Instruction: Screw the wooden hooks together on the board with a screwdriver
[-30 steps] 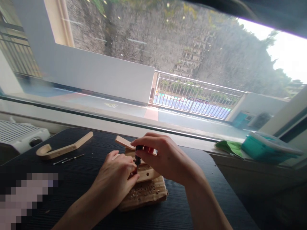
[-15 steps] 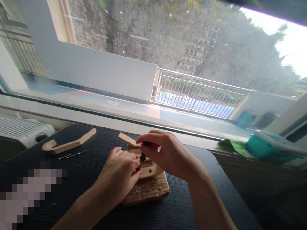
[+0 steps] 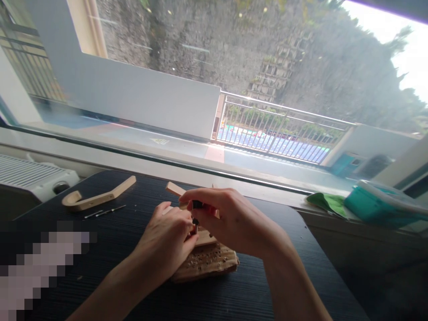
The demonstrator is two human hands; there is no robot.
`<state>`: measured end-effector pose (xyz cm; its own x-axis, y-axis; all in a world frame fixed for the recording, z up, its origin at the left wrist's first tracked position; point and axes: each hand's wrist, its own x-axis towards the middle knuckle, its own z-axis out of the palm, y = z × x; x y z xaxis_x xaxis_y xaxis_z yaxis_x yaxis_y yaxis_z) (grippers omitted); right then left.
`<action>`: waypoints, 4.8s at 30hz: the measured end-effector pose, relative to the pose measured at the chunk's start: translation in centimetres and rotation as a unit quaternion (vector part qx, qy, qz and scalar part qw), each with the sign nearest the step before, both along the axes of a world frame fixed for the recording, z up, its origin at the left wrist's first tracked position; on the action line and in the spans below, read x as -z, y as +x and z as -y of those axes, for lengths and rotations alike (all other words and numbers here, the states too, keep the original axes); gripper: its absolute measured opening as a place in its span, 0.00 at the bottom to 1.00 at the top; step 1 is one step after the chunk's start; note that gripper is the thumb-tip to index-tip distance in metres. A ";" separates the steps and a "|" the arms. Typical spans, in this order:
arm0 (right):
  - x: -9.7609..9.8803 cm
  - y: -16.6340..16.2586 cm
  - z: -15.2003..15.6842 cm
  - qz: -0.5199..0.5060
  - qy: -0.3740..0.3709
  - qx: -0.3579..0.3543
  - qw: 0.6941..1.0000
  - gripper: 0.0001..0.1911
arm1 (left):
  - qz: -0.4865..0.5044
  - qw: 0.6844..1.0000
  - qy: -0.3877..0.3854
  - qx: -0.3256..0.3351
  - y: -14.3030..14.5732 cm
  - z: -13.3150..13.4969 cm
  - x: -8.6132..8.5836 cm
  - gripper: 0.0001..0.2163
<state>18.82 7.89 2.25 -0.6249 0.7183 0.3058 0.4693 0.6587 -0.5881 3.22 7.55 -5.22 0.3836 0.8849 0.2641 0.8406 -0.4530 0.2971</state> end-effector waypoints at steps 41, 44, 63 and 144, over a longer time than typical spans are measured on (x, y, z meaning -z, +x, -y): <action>0.3 0.5 -0.6 0.015 0.002 0.051 0.999 0.14 | -0.036 0.999 -0.023 -0.003 -0.1 0.4 -0.5 0.05; 0.8 0.5 -1.3 -0.010 -0.017 0.057 0.998 0.12 | -0.047 0.999 -0.028 -0.007 0.0 0.3 -0.6 0.05; 0.4 0.5 -0.7 -0.008 -0.011 0.044 0.999 0.11 | -0.054 0.998 -0.015 -0.019 0.2 0.4 -0.5 0.06; -4.4 -3.4 -1.0 0.484 0.079 -0.061 0.869 0.07 | -0.046 0.999 0.013 0.006 -0.3 0.3 -0.5 0.07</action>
<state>15.43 8.94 6.62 -0.7135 0.6246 -0.3173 0.6141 0.7756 0.1459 2.89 7.26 -4.73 0.4173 0.8734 0.2509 0.8583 -0.4695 0.2071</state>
